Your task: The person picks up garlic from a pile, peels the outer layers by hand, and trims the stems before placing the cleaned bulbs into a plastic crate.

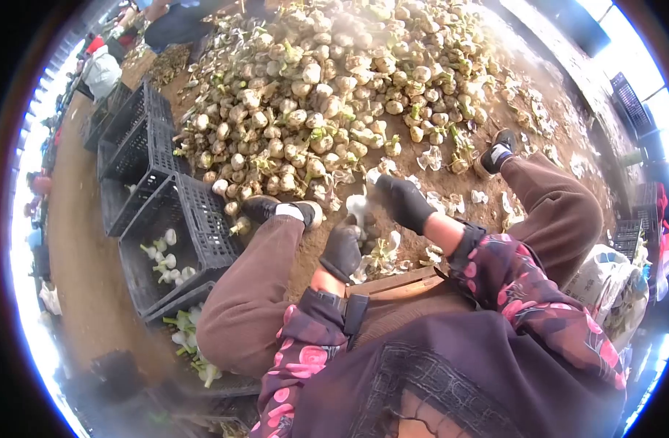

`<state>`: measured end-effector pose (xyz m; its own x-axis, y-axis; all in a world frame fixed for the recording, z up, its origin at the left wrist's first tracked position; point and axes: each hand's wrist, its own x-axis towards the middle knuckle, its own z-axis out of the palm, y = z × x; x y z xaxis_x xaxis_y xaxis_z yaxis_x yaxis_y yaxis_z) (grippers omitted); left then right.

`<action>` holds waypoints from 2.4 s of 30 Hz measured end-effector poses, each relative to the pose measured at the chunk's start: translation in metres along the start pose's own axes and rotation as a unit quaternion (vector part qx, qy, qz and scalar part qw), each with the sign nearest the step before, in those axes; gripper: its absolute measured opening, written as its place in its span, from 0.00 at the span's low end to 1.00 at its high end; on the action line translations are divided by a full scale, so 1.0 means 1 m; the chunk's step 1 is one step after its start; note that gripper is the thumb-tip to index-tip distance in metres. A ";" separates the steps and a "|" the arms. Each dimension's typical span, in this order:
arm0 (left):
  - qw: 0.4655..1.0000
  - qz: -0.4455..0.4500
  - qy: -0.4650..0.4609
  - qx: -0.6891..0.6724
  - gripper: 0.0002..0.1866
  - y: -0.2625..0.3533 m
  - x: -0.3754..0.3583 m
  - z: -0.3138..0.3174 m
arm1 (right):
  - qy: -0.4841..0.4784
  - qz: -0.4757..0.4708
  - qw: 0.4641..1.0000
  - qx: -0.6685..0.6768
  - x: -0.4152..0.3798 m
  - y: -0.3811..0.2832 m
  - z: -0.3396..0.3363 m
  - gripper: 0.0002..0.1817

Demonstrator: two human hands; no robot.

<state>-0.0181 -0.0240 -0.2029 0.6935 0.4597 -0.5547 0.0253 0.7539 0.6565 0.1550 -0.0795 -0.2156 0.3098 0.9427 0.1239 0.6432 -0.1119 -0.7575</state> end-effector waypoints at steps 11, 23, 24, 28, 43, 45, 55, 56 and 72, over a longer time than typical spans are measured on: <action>0.798 0.430 0.176 -0.383 0.17 0.105 -0.052 -0.110 | -0.062 0.390 0.910 -0.123 0.038 0.113 -0.018 0.16; 0.958 0.270 0.099 0.024 0.11 0.048 0.027 -0.066 | 0.002 0.233 0.888 -0.396 0.119 0.221 -0.037 0.17; 0.964 0.234 0.129 0.005 0.11 0.039 0.027 -0.061 | -0.006 0.237 0.888 -0.393 0.117 0.217 -0.038 0.14; 0.984 0.167 0.053 -0.036 0.21 0.009 0.042 -0.077 | -0.148 0.116 0.946 -0.263 0.109 0.142 -0.041 0.15; 0.971 0.204 0.065 0.103 0.18 0.022 -0.014 0.004 | 0.055 0.085 0.902 0.419 0.034 -0.051 -0.039 0.08; 0.981 0.176 -0.008 -0.082 0.20 0.024 -0.018 0.008 | 0.119 0.051 0.896 0.424 0.033 -0.048 -0.044 0.16; 0.946 0.279 0.021 0.165 0.17 -0.002 0.005 -0.010 | -0.041 0.079 0.911 0.402 0.002 -0.060 -0.011 0.16; 0.930 0.317 0.034 0.183 0.15 0.002 0.007 -0.008 | -0.026 0.061 0.947 0.315 0.001 -0.061 -0.011 0.15; 0.961 0.266 0.027 0.077 0.08 0.013 -0.002 -0.002 | -0.105 0.051 0.976 0.182 -0.019 -0.079 -0.028 0.26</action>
<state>-0.0206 -0.0143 -0.1947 0.5994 0.7874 -0.1440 -0.2121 0.3297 0.9200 0.1181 -0.0971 -0.1401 0.1844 0.9805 -0.0683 0.3141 -0.1246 -0.9412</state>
